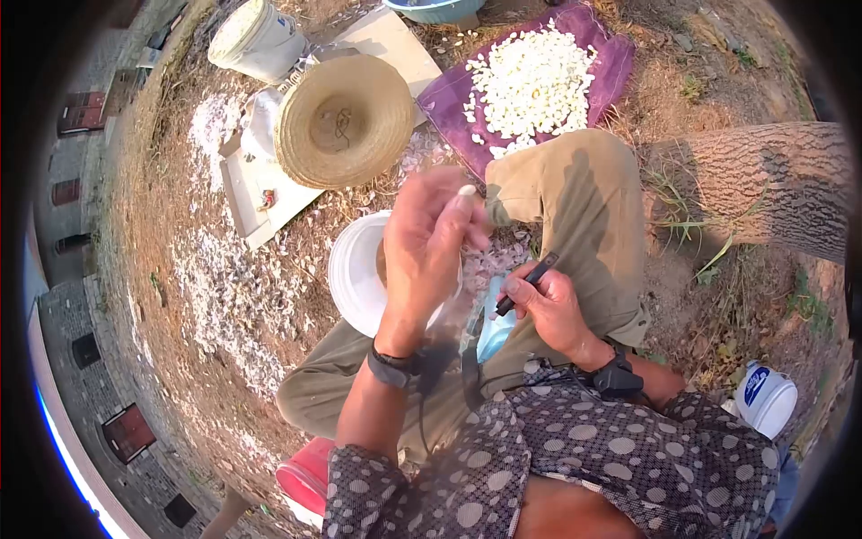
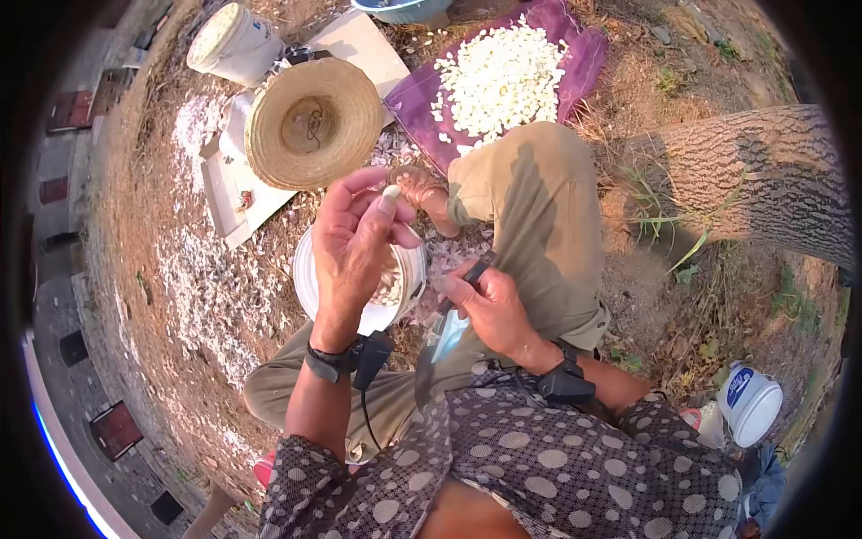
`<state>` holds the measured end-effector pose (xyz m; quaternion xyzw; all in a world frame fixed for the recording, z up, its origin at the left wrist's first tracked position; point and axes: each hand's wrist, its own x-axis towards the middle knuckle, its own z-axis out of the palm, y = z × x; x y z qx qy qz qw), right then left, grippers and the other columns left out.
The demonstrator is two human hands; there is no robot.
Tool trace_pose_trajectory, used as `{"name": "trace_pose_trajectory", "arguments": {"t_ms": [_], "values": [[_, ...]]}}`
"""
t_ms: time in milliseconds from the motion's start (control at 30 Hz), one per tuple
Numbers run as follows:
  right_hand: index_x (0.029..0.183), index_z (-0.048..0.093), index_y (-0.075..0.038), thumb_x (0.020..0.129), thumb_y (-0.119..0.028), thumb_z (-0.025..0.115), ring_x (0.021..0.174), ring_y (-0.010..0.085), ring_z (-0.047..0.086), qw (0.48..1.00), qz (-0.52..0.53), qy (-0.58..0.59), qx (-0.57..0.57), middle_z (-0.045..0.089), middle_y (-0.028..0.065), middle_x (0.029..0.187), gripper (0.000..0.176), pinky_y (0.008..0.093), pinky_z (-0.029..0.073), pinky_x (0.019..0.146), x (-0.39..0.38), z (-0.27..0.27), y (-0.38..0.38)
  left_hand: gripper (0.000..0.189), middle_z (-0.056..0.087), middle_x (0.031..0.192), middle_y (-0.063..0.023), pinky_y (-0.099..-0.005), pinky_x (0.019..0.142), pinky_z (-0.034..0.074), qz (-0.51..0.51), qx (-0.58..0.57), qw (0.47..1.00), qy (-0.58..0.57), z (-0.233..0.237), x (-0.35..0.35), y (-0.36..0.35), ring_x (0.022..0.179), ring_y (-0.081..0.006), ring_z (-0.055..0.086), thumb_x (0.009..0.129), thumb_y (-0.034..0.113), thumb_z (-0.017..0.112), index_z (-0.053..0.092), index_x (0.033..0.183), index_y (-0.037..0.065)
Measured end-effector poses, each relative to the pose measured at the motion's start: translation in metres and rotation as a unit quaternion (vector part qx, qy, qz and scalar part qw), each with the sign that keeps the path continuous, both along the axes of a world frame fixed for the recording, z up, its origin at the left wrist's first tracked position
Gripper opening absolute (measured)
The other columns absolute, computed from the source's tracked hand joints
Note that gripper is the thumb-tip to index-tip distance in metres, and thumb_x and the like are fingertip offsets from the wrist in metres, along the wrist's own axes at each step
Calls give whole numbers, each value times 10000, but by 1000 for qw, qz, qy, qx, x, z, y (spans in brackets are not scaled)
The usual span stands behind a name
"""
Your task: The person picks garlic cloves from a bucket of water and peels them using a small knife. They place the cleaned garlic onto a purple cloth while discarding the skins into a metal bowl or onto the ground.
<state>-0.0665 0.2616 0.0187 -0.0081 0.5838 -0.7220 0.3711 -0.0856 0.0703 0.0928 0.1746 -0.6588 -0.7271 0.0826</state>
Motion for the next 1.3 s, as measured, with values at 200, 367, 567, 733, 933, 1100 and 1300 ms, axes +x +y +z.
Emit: {"name": "trace_pose_trajectory", "arguments": {"t_ms": [200,367,567,733,933,1100,1300], "values": [[936,643,-15,1017,-244,639,671,49,535,996,35,48,61,634,-15,780,242,240,458,620,-5,-6,17,221,662,808,-64,-232,528,461,-12,-36,998,-46,-18,-36,-9,595,-76,566,1015,102,559,589,1202,-13],[934,642,-6,987,-201,652,674,96,549,971,163,112,131,608,32,759,202,289,461,621,-7,-14,14,172,667,837,-48,-226,597,496,63,-102,978,-170,-79,67,-77,653,-68,575,1001,88,550,621,1118,-16],[986,666,-4,960,-174,668,876,307,657,924,252,264,111,686,147,975,171,379,521,765,0,-19,-16,162,710,935,-182,-415,770,545,-177,-322,849,-379,-220,166,-174,836,-334,677,855,58,579,712,919,-8],[1050,665,6,956,-163,675,937,330,672,927,295,191,130,689,169,1053,193,385,535,812,-5,-17,-33,196,693,871,-172,-384,689,570,-265,-310,821,-400,-303,153,-178,709,-268,694,868,72,574,673,1025,9],[1082,652,13,964,-147,667,912,280,669,945,276,120,127,684,164,1068,199,363,532,796,-13,-30,-45,276,720,981,-226,-443,879,527,-153,-342,863,-338,-385,162,-144,719,-344,717,837,80,575,685,1087,44],[1106,642,19,979,-160,657,887,271,659,943,285,91,148,683,162,1069,221,353,529,789,-19,-31,-54,339,720,1028,-207,-425,690,586,-229,-297,818,-437,-397,160,-135,820,-349,729,830,68,578,666,1154,32],[1115,638,9,998,-154,633,835,203,643,951,275,66,123,671,133,985,200,316,517,757,-15,-24,-52,220,679,922,-169,-374,472,555,-113,-82,833,-535,-326,135,-141,762,-274,725,856,76,601,591,1069,23]]}}
